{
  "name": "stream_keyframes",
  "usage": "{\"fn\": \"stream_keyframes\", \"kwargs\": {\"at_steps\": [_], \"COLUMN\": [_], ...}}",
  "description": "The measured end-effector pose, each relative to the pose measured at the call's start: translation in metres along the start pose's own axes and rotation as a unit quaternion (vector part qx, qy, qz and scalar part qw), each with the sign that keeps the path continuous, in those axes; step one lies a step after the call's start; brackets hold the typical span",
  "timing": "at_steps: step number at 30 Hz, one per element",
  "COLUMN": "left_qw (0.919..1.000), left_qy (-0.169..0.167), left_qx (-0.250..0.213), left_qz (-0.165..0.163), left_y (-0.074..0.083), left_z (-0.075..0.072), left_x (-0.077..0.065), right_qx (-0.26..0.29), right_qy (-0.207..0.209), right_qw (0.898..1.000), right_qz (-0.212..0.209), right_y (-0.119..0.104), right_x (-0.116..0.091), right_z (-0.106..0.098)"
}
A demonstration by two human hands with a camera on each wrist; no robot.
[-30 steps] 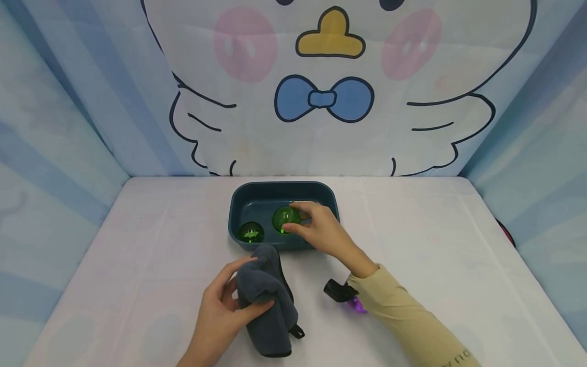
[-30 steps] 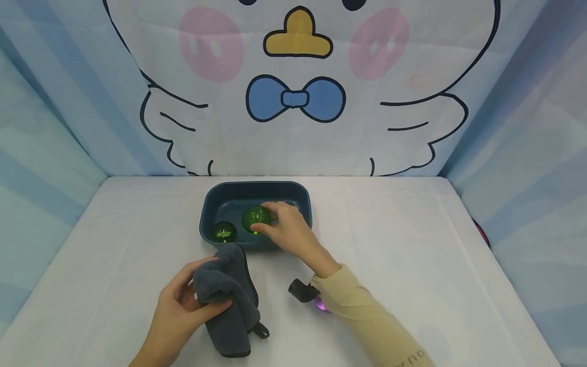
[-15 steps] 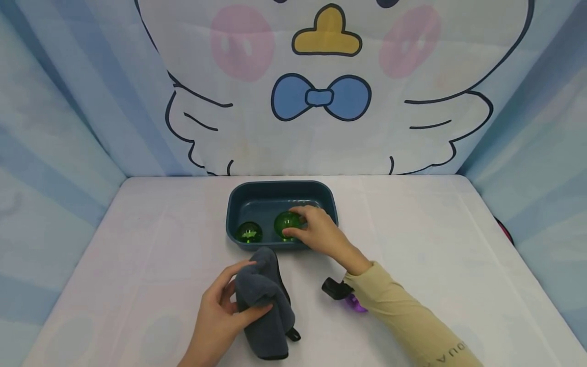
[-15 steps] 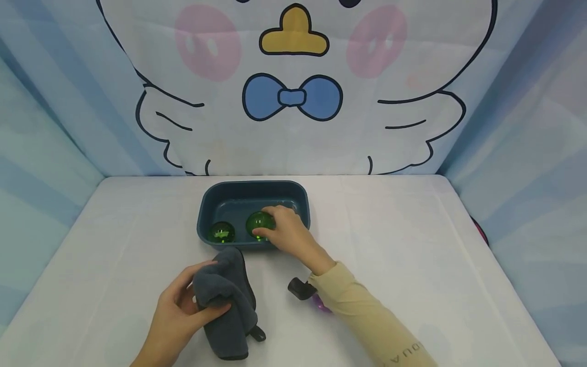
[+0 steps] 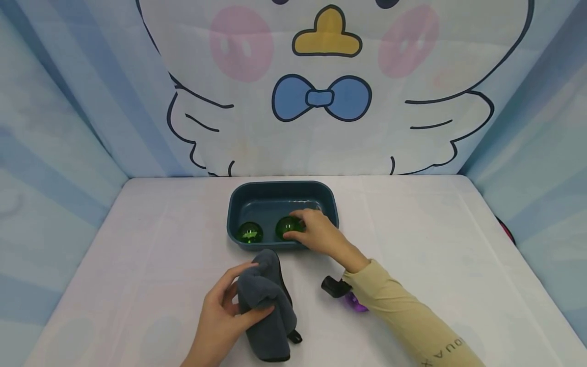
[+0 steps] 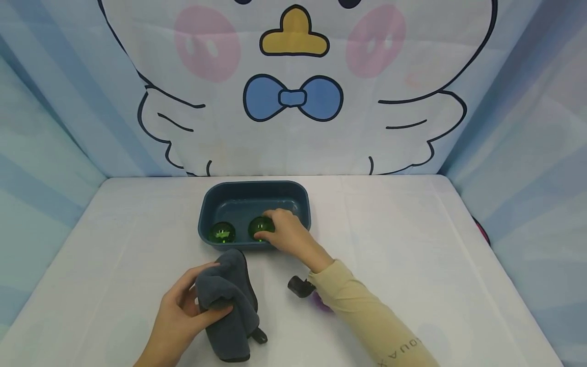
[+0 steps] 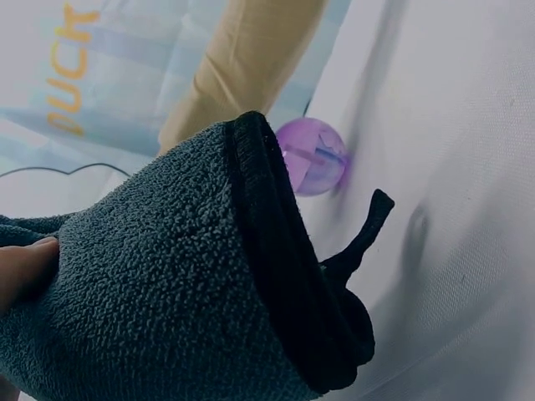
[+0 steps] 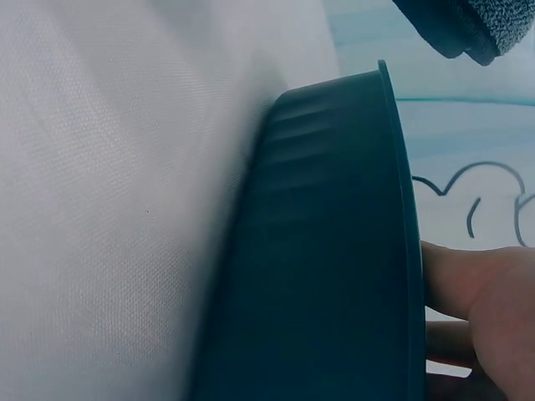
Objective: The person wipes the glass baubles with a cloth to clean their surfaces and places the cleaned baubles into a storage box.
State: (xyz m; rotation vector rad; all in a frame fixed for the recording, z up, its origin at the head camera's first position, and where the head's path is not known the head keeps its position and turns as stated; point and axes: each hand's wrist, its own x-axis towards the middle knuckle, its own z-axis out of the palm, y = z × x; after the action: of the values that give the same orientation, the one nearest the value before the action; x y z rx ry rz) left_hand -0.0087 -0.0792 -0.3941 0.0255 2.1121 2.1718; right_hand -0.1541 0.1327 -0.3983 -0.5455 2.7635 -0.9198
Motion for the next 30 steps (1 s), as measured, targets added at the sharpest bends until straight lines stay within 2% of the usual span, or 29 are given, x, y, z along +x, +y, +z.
{"fn": "stream_keyframes", "kwargs": {"at_steps": [10, 17, 30], "left_qw": [1.0000, 0.9998, 0.9996], "left_qy": [0.005, 0.006, -0.006], "left_qx": [0.000, 0.004, 0.015], "left_qz": [-0.008, -0.021, -0.025], "left_y": [0.000, 0.000, -0.002], "left_z": [0.000, 0.001, 0.001], "left_x": [0.001, 0.001, 0.002], "right_qx": [0.000, -0.020, -0.037], "right_qy": [-0.016, -0.032, -0.007], "right_qw": [1.000, 0.999, 0.999], "right_qz": [0.016, 0.016, 0.001], "right_y": [0.000, -0.002, -0.004], "right_x": [0.004, 0.003, -0.011], "right_z": [0.005, 0.004, -0.004]}}
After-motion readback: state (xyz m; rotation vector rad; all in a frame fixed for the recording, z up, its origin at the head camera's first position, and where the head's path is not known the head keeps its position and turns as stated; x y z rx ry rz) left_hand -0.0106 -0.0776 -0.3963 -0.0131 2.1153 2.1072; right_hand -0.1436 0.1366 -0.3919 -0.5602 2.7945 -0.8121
